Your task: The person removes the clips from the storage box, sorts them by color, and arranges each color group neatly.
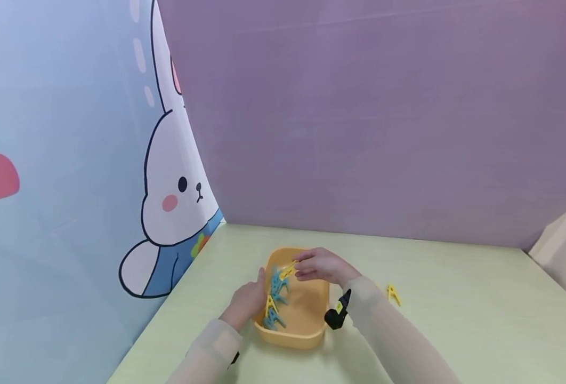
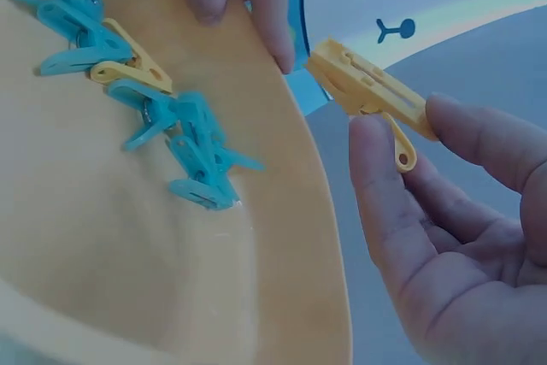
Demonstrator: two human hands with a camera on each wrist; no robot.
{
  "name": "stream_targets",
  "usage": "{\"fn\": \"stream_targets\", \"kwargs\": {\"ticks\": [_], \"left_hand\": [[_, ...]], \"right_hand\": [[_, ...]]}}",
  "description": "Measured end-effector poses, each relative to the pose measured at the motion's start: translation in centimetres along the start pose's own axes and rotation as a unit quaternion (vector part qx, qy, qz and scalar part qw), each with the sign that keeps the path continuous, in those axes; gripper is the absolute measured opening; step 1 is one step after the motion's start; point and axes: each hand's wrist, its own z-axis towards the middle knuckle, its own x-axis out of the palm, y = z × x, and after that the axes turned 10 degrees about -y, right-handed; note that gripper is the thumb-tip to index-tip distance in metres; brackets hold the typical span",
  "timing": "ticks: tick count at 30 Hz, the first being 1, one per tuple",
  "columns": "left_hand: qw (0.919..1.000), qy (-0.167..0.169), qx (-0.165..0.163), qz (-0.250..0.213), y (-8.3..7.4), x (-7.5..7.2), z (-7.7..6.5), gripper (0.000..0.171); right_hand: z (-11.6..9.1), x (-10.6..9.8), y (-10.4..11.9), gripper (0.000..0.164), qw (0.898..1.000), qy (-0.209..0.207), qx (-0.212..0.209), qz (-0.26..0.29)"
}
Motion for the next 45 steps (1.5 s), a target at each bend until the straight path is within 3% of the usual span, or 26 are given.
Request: {"fn": "stream_targets", "kwargs": {"ticks": [4,17,26,33,40,45], "left_hand": [[0.9999,0.004,-0.012,-0.011,0.1,0.2,-0.1,0.057],[0.9999,-0.001,0.003,0.016,0.5,0.6,0.2,0.061],[0.9997,-0.002,0.006,0.023,0.5,0.5,0.2,0.061],[0.9998,-0.001,0.004,0.018,0.5,0.6,0.2,0.060],[0.9996,-0.002,0.006,0.026,0.3,0.6,0.2,0.061],[0.9997,-0.003,0.007,0.022,0.2,0.5,0.2,0.059]], "right_hand": [[-0.5,-0.6,0.0,0.041,1.000,-0.004,-0.009,0.006],[-2.2,-2.2,0.2,0.046,0.999,-0.030,-0.012,-0.004],[-3.0,-3.3,-0.4,0.039,0.996,-0.057,-0.023,-0.057],[-3.6,-3.9,-0.8,0.038,0.996,-0.075,-0.029,-0.028],[-4.8,-4.8,-1.0,0.041,0.992,-0.119,-0.039,0.003],[-5.8,-5.8,-1.4,0.041,0.985,-0.164,-0.054,-0.009]]}}
